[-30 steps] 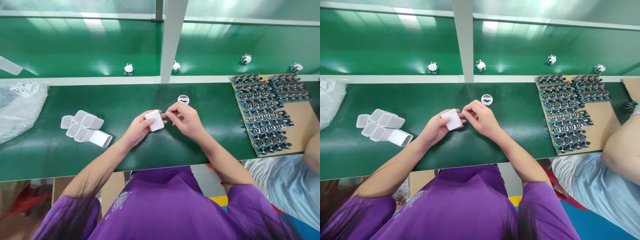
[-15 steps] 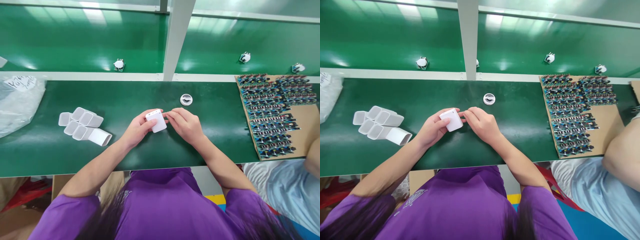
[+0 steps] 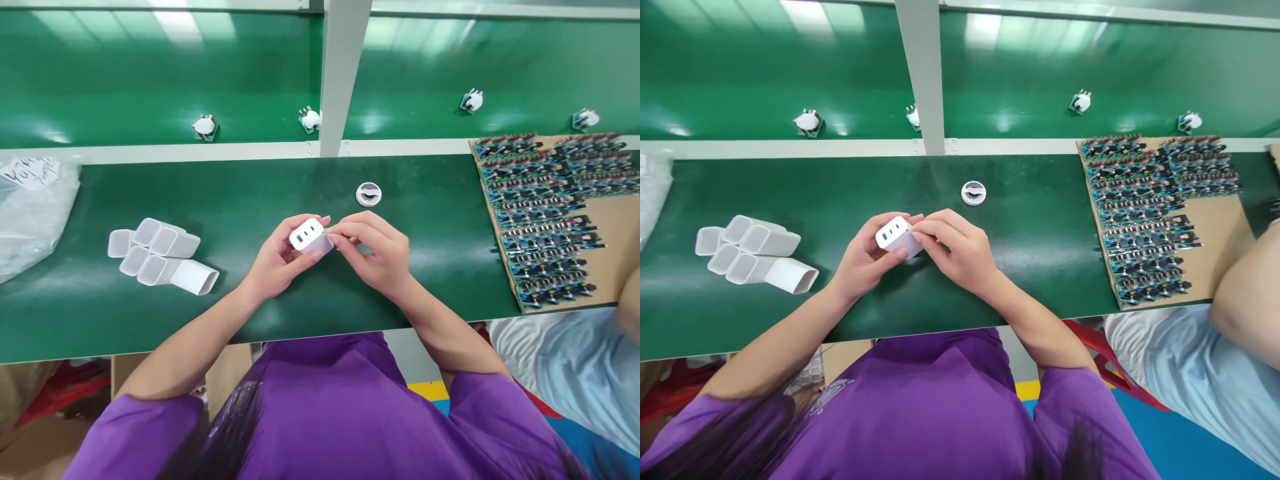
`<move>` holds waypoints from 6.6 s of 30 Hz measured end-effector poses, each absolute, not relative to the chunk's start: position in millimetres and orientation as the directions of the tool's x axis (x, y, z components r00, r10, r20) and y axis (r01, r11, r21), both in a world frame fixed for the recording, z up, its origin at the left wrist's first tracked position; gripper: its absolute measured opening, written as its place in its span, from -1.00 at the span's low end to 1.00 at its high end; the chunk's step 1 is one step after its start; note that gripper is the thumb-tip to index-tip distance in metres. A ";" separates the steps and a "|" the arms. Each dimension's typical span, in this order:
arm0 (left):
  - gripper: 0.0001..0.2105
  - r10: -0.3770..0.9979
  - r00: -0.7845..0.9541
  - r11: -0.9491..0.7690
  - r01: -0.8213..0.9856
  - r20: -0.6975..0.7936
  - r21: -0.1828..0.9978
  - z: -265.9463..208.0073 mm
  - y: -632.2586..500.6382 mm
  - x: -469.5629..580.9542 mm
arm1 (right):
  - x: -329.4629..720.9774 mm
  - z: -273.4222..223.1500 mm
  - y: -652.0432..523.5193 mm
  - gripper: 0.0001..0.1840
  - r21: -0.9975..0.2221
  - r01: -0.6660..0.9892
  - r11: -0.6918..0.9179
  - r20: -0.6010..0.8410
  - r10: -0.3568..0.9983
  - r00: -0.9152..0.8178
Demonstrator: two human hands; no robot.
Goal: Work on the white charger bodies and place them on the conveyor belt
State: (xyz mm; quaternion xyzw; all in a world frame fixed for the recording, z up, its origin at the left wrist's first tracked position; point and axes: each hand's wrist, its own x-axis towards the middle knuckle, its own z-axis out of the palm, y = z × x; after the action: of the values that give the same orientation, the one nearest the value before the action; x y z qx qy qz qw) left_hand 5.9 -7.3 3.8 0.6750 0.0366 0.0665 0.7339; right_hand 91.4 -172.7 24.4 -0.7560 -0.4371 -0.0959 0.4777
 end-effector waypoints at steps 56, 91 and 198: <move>-0.67 0.195 0.977 0.104 0.064 -0.084 0.992 1.9 -7.9 0.1 | 82.9 14.8 -160.6 -0.71 -0.967 -0.213 0.139 -0.036 0.753 0.657; -0.63 0.279 0.872 -0.320 -0.310 0.402 0.895 -8.9 0.9 5.6 | 82.1 -1.7 -162.8 -0.62 -0.908 0.413 0.067 0.330 0.722 0.608; -0.52 0.347 0.928 -0.047 -0.126 0.135 0.991 -9.2 -19.4 -0.5 | 94.5 3.1 -159.2 -0.86 -0.415 0.903 -0.113 0.764 0.495 0.414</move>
State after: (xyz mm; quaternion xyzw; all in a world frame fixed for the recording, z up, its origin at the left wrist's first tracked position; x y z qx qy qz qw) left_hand -0.5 -19.4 -9.2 0.7027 0.0785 0.1724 0.6858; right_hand 94.5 -159.2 3.1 -0.7108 -0.4916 -0.2268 0.4490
